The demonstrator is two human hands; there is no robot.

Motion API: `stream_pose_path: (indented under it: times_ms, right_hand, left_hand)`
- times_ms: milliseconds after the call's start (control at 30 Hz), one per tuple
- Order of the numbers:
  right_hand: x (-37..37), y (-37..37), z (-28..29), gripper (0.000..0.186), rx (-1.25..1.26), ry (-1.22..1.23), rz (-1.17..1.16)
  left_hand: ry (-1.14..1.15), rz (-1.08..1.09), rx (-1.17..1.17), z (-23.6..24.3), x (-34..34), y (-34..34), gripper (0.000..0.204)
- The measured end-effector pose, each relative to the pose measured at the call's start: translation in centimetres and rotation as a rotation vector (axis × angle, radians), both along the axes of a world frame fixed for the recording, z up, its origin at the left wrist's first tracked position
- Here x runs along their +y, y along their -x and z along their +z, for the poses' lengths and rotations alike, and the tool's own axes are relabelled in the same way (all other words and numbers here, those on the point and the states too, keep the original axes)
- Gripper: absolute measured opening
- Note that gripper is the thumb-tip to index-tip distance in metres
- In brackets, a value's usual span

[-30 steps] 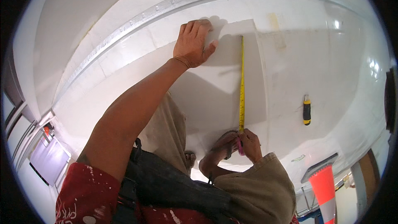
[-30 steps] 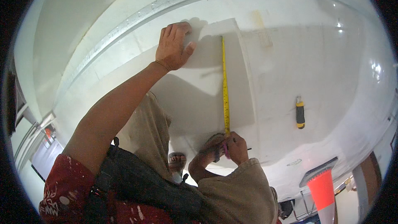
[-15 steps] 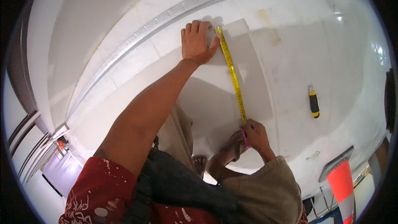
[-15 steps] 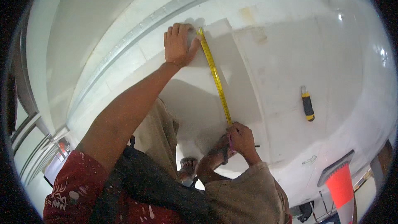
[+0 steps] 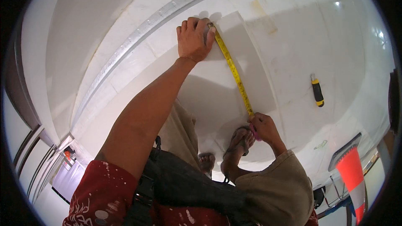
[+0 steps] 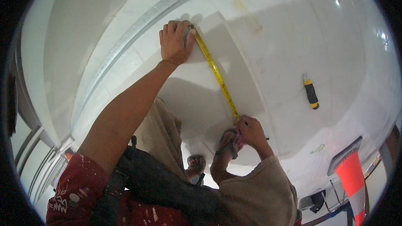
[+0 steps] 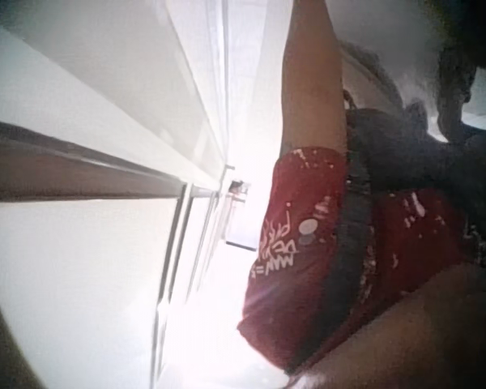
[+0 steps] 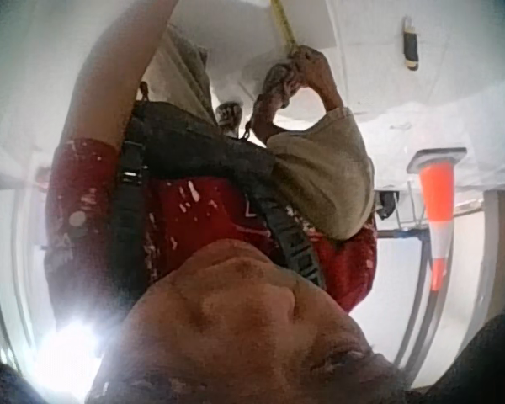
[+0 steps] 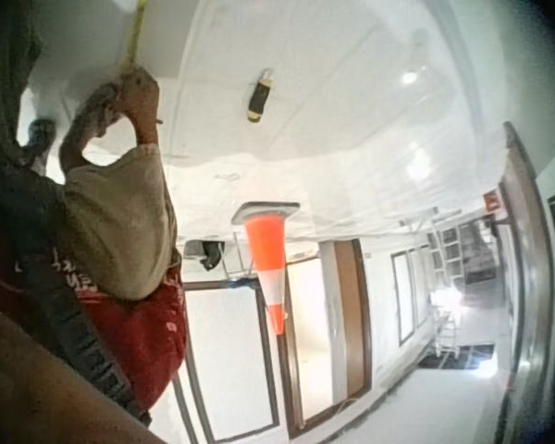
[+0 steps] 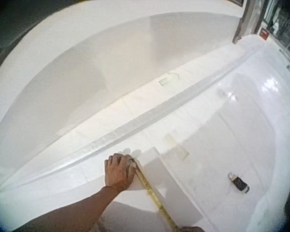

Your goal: The person measures a section of a drywall panel using a tape measure and marks it before scoring the line with a utility knife while using a metal straight edge.

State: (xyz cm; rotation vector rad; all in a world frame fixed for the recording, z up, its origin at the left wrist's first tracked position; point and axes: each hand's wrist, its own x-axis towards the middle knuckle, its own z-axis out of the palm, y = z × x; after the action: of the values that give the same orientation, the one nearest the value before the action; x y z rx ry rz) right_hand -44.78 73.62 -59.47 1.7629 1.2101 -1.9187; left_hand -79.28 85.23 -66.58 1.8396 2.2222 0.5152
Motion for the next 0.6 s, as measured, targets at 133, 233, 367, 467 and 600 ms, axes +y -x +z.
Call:
stream_pose_path:
  times_ms: [133,233,367,467,600]
  right_hand:
    - [0.7,0.2,0.3,0.034,0.029,-0.061,0.103]
    - [0.8,0.4,0.3,0.035,0.01,-0.04,0.109]
    - [0.0,0.2,-0.1,0.035,0.024,-0.026,0.057]
    - [-1.0,-0.9,-0.4,0.036,0.049,0.009,-0.036]
    - [-2.4,-2.7,-0.1,0.038,-0.042,0.124,-0.066]
  left_hand:
    - [-0.045,-0.026,-0.005,-0.1,-0.1,-0.1,0.032]
    - [-0.035,-0.021,-0.007,-0.2,0.0,-0.1,0.032]
    - [-0.029,0.001,-0.042,-0.6,0.1,0.1,0.031]
    - [-0.022,-0.028,0.053,-1.0,0.1,0.3,0.027]
    - [-0.058,-0.063,0.051,-1.5,-0.1,0.3,0.028]
